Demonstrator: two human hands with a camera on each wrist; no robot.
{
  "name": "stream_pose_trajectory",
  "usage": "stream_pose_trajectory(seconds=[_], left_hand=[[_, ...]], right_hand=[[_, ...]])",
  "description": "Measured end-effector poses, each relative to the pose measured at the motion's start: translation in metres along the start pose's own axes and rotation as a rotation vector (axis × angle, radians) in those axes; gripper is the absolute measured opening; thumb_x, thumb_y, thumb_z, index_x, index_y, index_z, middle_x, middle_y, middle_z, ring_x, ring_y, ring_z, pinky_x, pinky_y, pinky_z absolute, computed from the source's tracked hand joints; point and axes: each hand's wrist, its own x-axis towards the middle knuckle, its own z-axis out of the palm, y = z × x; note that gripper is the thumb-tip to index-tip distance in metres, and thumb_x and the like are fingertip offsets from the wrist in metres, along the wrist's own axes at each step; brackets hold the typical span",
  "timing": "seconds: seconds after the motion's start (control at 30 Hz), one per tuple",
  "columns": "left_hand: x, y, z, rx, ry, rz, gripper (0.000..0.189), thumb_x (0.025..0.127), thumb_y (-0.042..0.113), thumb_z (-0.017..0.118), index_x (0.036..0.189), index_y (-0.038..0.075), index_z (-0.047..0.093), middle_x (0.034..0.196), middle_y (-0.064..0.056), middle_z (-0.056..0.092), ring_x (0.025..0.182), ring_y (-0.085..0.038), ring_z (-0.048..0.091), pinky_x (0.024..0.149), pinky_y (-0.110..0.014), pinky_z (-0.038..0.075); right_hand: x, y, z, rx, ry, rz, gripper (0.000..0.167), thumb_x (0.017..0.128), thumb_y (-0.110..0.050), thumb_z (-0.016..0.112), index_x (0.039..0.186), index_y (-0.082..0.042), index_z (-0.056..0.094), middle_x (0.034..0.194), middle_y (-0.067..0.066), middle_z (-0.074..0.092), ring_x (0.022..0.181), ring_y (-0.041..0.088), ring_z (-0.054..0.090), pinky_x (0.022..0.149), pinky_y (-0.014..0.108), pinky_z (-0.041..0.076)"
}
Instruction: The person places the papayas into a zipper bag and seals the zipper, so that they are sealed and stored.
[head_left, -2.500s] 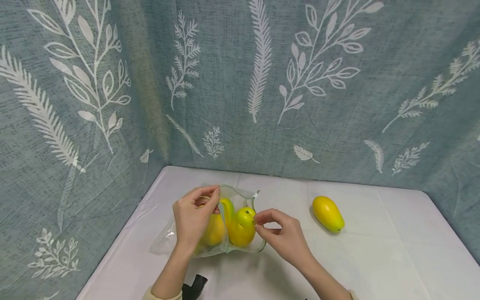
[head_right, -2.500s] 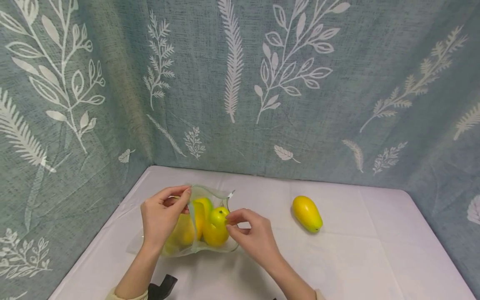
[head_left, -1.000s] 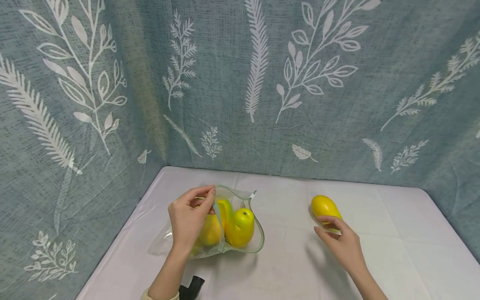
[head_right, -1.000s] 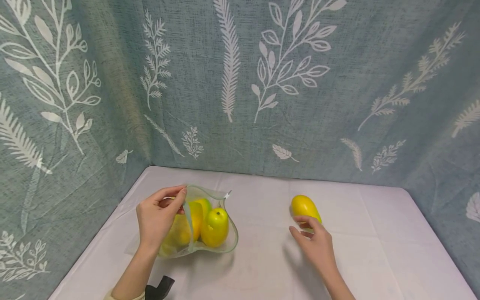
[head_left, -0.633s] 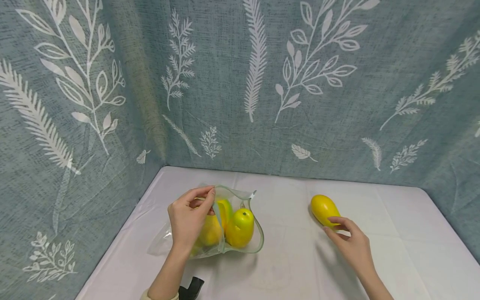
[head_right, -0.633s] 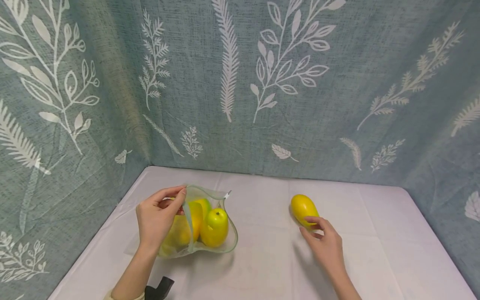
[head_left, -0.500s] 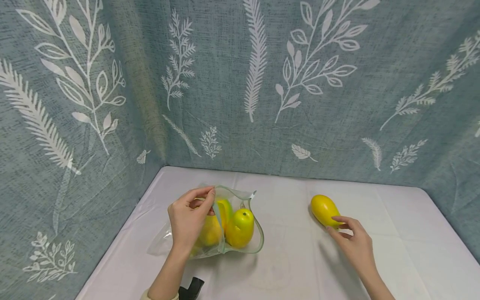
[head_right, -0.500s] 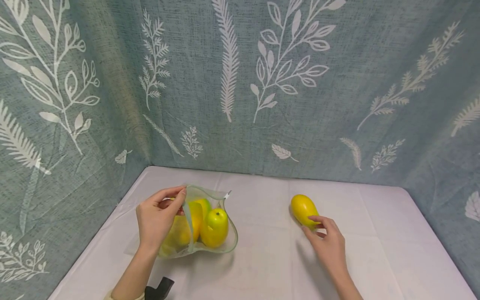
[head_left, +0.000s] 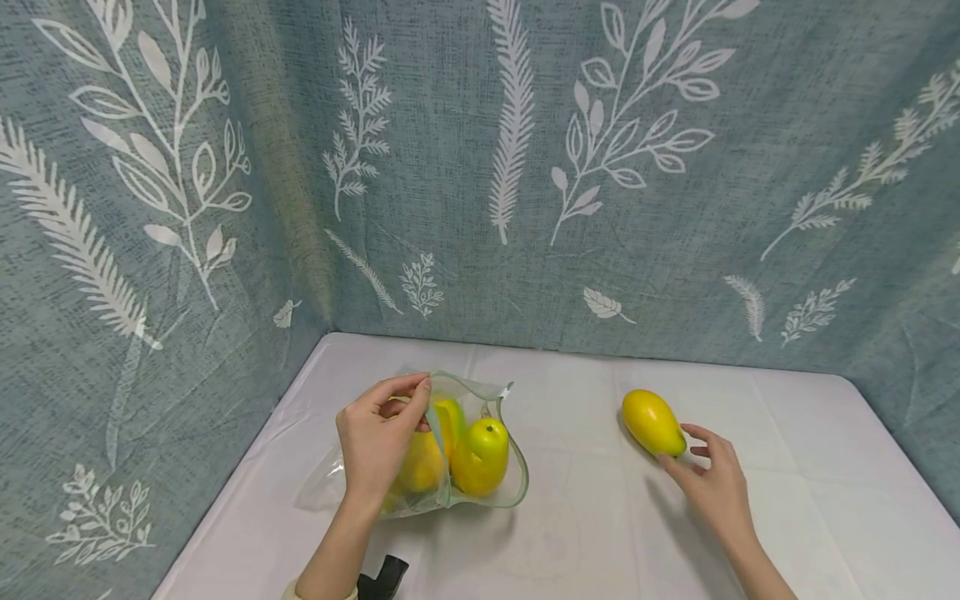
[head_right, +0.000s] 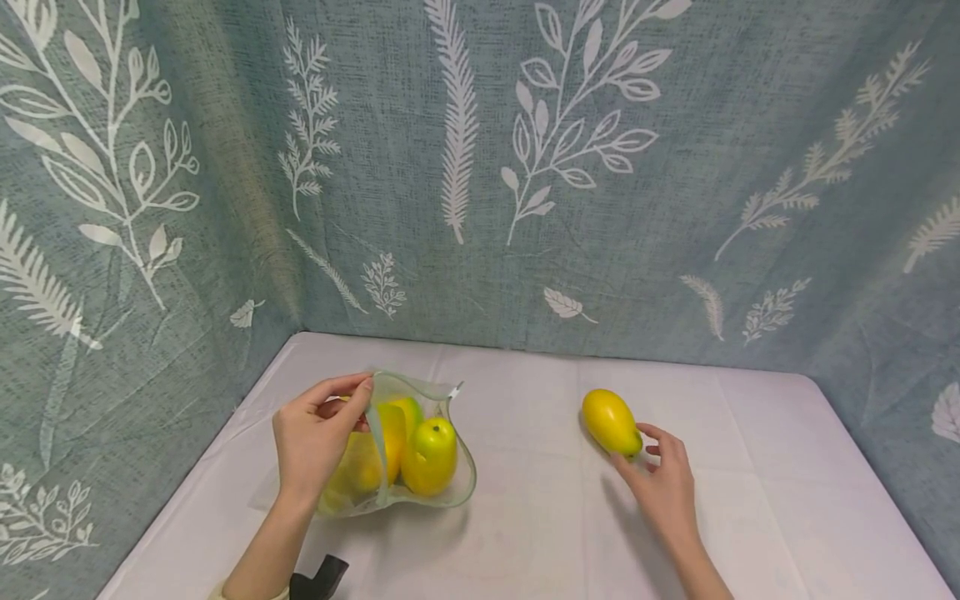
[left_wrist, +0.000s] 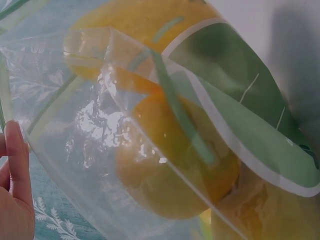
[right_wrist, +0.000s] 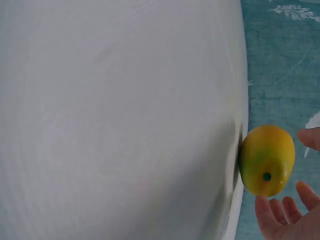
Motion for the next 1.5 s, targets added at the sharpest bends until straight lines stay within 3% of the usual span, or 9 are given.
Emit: stream_pose_trajectory(seconds=[0.33, 0.57, 1.1, 1.5], left_hand=[[0.0, -0.001, 0.001, -0.018, -0.005, 0.002, 0.007, 0.085, -0.006, 0.07, 0.09, -0.006, 0.074, 0.074, -0.014, 0.07, 0.047, -0.01, 0.061, 0.045, -0.031, 0.054], [-0.001, -0.002, 0.001, -0.019, -0.007, 0.007, 0.007, 0.085, -0.006, 0.07, 0.09, -0.006, 0.074, 0.074, -0.014, 0.069, 0.046, -0.011, 0.061, 0.045, -0.033, 0.054], [-0.001, -0.003, -0.001, -0.034, -0.014, 0.004, 0.007, 0.085, -0.006, 0.069, 0.09, -0.005, 0.075, 0.074, -0.013, 0.069, 0.047, -0.011, 0.061, 0.046, -0.029, 0.055], [0.0, -0.004, -0.003, -0.031, -0.016, 0.003, 0.007, 0.085, -0.006, 0.07, 0.09, -0.005, 0.075, 0.074, -0.014, 0.069, 0.047, -0.01, 0.061, 0.047, -0.026, 0.055]], right_hand=[[0.011, 0.008, 0.0, -0.037, -0.107, 0.052, 0.072, 0.089, -0.028, 0.072, 0.143, 0.003, 0.036, 0.139, 0.027, 0.035, 0.119, 0.04, 0.046, 0.094, 0.049, 0.051], [0.016, 0.009, 0.001, -0.038, -0.152, 0.089, 0.077, 0.087, -0.031, 0.073, 0.144, 0.002, 0.034, 0.142, 0.027, 0.033, 0.123, 0.042, 0.042, 0.095, 0.056, 0.044], [0.02, 0.011, 0.004, -0.016, -0.174, 0.089, 0.076, 0.089, -0.028, 0.072, 0.145, 0.005, 0.032, 0.143, 0.027, 0.037, 0.125, 0.044, 0.044, 0.099, 0.056, 0.043], [0.018, 0.01, 0.005, -0.006, -0.162, 0.12, 0.076, 0.09, -0.037, 0.07, 0.144, 0.003, 0.035, 0.141, 0.027, 0.04, 0.125, 0.044, 0.045, 0.098, 0.056, 0.046]])
